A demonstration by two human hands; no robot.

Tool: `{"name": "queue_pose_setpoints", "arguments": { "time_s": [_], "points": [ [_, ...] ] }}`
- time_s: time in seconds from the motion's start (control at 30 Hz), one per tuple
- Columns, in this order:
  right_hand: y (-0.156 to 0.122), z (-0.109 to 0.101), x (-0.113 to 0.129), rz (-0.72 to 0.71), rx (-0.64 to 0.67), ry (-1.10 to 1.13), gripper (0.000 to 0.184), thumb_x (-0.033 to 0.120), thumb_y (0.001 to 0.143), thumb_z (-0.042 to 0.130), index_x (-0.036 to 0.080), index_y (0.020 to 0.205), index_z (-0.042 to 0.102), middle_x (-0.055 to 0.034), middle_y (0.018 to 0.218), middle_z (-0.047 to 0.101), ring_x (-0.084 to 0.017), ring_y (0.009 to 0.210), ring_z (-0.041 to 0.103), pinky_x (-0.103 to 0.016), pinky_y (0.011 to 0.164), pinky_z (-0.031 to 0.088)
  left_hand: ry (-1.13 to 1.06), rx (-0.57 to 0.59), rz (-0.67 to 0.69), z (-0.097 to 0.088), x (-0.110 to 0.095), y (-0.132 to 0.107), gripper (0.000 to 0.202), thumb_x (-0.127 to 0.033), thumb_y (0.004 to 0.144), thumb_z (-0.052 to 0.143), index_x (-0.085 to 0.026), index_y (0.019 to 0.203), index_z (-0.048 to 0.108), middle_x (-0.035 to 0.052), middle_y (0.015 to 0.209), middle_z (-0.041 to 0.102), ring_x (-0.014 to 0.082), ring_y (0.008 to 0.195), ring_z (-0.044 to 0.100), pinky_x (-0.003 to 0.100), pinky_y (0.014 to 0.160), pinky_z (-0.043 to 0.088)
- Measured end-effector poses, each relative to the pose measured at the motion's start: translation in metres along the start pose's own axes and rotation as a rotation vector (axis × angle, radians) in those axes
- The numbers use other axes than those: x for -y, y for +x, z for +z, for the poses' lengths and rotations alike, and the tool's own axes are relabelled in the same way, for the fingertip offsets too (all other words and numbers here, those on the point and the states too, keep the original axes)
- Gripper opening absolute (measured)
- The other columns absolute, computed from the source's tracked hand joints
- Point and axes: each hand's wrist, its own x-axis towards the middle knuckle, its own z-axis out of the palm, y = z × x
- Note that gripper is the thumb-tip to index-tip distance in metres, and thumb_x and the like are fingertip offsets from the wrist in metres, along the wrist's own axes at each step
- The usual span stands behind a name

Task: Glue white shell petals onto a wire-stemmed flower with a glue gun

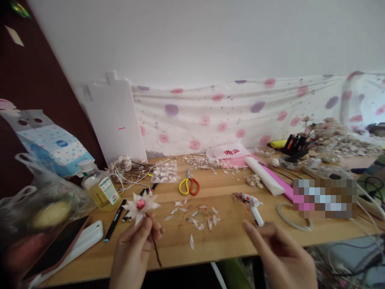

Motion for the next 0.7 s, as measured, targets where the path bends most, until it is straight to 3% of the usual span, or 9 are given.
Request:
{"name": "queue_pose_setpoints", "arguments": {
  "time_s": [0.1,0.17,0.23,0.3,0.37,0.47,0.57,0.7],
  "points": [
    [0.048,-0.007,-0.048,0.065,-0.119,-0.286,0.059,0.071,0.058,0.071,0.02,0.086,0.059,-0.009,0.084,0.066,-0.027,0.07,0.065,-0.035,0.059,0.052,-0.168,-0.026,-0.021,0.011,-0.025,0.014,0.032,-0.041,0.053,0.095,-0.021,0.075,0.083,-0.002,0.056,0.069,0.0096,0.051,0.059,0.02,0.057,0.054],
    [0.077,-0.001,-0.072,0.031,-0.099,-0.399,0.081,0.073,0.049,0.069,0.014,0.104,0.058,-0.0235,0.107,0.066,-0.042,0.094,0.066,-0.047,0.072,0.055,-0.251,-0.007,-0.133,0.018,-0.038,0.021,0.038,-0.034,0.044,0.099,-0.019,0.074,0.082,-0.0015,0.055,0.07,0.0087,0.046,0.058,0.019,0.05,0.054],
    [0.099,0.008,-0.087,0.023,-0.043,-0.487,0.084,0.073,0.045,0.067,0.011,0.102,0.061,-0.0292,0.107,0.067,-0.05,0.103,0.063,-0.057,0.085,0.05,-0.311,-0.04,-0.257,0.022,-0.045,0.023,0.04,-0.026,0.038,0.1,-0.016,0.072,0.082,-0.0001,0.054,0.071,0.009,0.044,0.059,0.019,0.045,0.053],
    [0.111,0.016,-0.093,0.026,0.058,-0.5,0.07,0.07,0.045,0.068,0.015,0.087,0.067,-0.0238,0.092,0.073,-0.048,0.095,0.066,-0.056,0.084,0.05,-0.346,-0.105,-0.356,0.023,-0.046,0.022,0.028,-0.015,0.047,0.096,-0.013,0.07,0.08,0.0013,0.054,0.071,0.0091,0.042,0.06,0.018,0.042,0.053],
    [0.117,0.021,-0.094,0.03,0.157,-0.472,0.052,0.069,0.051,0.068,0.019,0.069,0.068,-0.014,0.067,0.072,-0.04,0.073,0.069,-0.047,0.067,0.053,-0.364,-0.157,-0.426,0.024,-0.045,0.02,0.006,-0.006,0.069,0.082,-0.01,0.071,0.079,0.0022,0.053,0.071,0.008,0.039,0.058,0.018,0.041,0.053],
    [0.12,0.026,-0.093,0.029,0.261,-0.427,0.048,0.067,0.061,0.064,0.02,0.049,0.063,-0.0057,0.04,0.058,-0.028,0.044,0.059,-0.034,0.043,0.042,-0.395,-0.178,-0.477,0.025,-0.044,0.016,0.025,-0.002,0.089,0.059,-0.008,0.072,0.077,0.0033,0.053,0.071,0.0066,0.035,0.055,0.017,0.038,0.051],
    [0.121,0.033,-0.092,-0.02,0.311,-0.36,0.045,0.062,0.064,0.065,0.02,0.05,0.067,-0.0042,0.042,0.061,-0.026,0.046,0.061,-0.031,0.04,0.042,-0.413,-0.16,-0.518,0.028,-0.044,0.015,0.029,-0.004,0.094,0.054,-0.008,0.074,0.076,0.0035,0.055,0.072,0.0061,0.033,0.054,0.018,0.038,0.051],
    [0.116,0.042,-0.089,-0.104,0.316,-0.282,0.041,0.058,0.07,0.066,0.019,0.075,0.078,-0.0065,0.072,0.078,-0.033,0.074,0.073,-0.033,0.055,0.055,-0.415,-0.162,-0.574,0.031,-0.039,0.015,0.025,-0.004,0.09,0.059,-0.009,0.071,0.074,0.002,0.053,0.071,0.0059,0.03,0.052,0.017,0.036,0.05]
  ]
}}
